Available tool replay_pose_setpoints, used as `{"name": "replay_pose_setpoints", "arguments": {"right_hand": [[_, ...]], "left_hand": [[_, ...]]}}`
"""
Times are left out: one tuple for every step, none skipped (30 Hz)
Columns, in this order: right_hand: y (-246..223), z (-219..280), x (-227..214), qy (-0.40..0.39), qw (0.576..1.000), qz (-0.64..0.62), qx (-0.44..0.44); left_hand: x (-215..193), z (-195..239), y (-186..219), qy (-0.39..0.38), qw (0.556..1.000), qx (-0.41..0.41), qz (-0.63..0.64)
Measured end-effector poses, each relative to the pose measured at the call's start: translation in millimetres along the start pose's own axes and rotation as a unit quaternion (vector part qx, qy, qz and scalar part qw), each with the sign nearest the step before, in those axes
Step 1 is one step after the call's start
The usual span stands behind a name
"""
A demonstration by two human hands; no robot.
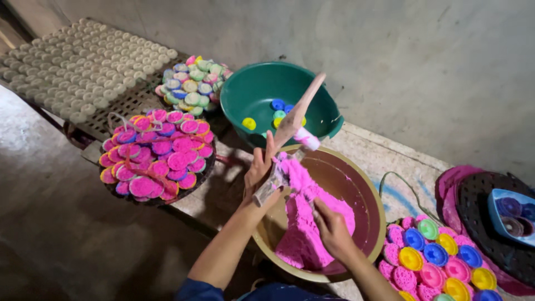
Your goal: The person scoops pink cake mix into a wooden mold, presses it, and releases the shaped pieces onto a tray. They then place colorful plastic bottle caps on top of the pink pieces in a decorative pattern.
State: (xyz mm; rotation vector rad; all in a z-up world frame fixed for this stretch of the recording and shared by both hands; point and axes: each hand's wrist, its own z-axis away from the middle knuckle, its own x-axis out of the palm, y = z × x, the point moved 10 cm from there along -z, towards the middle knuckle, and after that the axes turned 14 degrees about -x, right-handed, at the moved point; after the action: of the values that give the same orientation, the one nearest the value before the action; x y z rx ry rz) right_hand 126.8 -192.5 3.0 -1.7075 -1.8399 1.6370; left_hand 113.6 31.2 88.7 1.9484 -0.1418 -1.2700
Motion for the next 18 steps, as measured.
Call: {"name": "replay_pose_setpoints", "arguments": {"right_hand": [[4, 7, 5, -0.007, 1.0, -0.011, 0.02], [7, 15, 7, -0.015, 0.999, -0.025, 0.043], [7, 20, 9, -0.044, 0.998, -0.019, 0.047], [9, 20, 5, -0.072, 0.996, -0.012, 0.05], [11, 18, 0, -0.101, 0.994, -0.004, 0.052], [17, 14, -9, -0.072, 0.993, -0.054, 0.072], [23, 10, -17, -0.043, 0.989, -0.104, 0.091], [29, 5, -23, -0.011, 0.982, -0.152, 0.108], [35, 2, -22, -0.006, 0.981, -0.155, 0.119], [40, 0, -18, 0.0, 0.979, -0.158, 0.131], [45, 0, -13, 0.006, 0.977, -0.161, 0.142], [43, -3, -9, 0.011, 0.981, -0.149, 0.123], [39, -3, -3, 0.015, 0.985, -0.137, 0.105], [34, 1, 4, 0.017, 0.988, -0.127, 0.09], [30, 5, 10, 0.012, 0.989, -0.121, 0.082], [24, 11, 11, 0.008, 0.99, -0.116, 0.076], [17, 15, 9, 0.003, 0.991, -0.112, 0.07], [20, 15, 6, -0.033, 0.991, -0.071, 0.106]], "left_hand": [[1, -4, -2, 0.012, 1.0, 0.009, -0.007], [3, -7, -5, 0.021, 0.999, 0.018, -0.017], [4, -8, -6, 0.03, 0.999, 0.026, -0.026], [10, -11, -11, 0.014, 0.999, 0.008, -0.034], [15, -13, -15, -0.001, 0.999, -0.011, -0.042], [17, -13, -18, -0.016, 0.998, -0.027, -0.051], [13, -10, -11, -0.008, 0.999, 0.003, -0.035], [9, -6, -2, 0.001, 0.999, 0.037, -0.018], [4, -1, 7, 0.009, 0.997, 0.07, -0.001], [1, 3, 12, 0.013, 0.996, 0.085, 0.005], [-2, 6, 16, 0.017, 0.995, 0.099, 0.012], [-4, 6, 22, 0.022, 0.993, 0.113, 0.019], [-1, 2, 21, 0.012, 0.995, 0.099, 0.009], [3, 1, 16, 0.0, 0.997, 0.081, -0.002], [9, -2, 11, -0.012, 0.998, 0.064, -0.014], [13, -4, 8, -0.016, 0.997, 0.065, -0.027], [16, -7, 5, -0.019, 0.997, 0.067, -0.04], [18, -15, 4, -0.018, 0.996, 0.074, -0.051]]}}
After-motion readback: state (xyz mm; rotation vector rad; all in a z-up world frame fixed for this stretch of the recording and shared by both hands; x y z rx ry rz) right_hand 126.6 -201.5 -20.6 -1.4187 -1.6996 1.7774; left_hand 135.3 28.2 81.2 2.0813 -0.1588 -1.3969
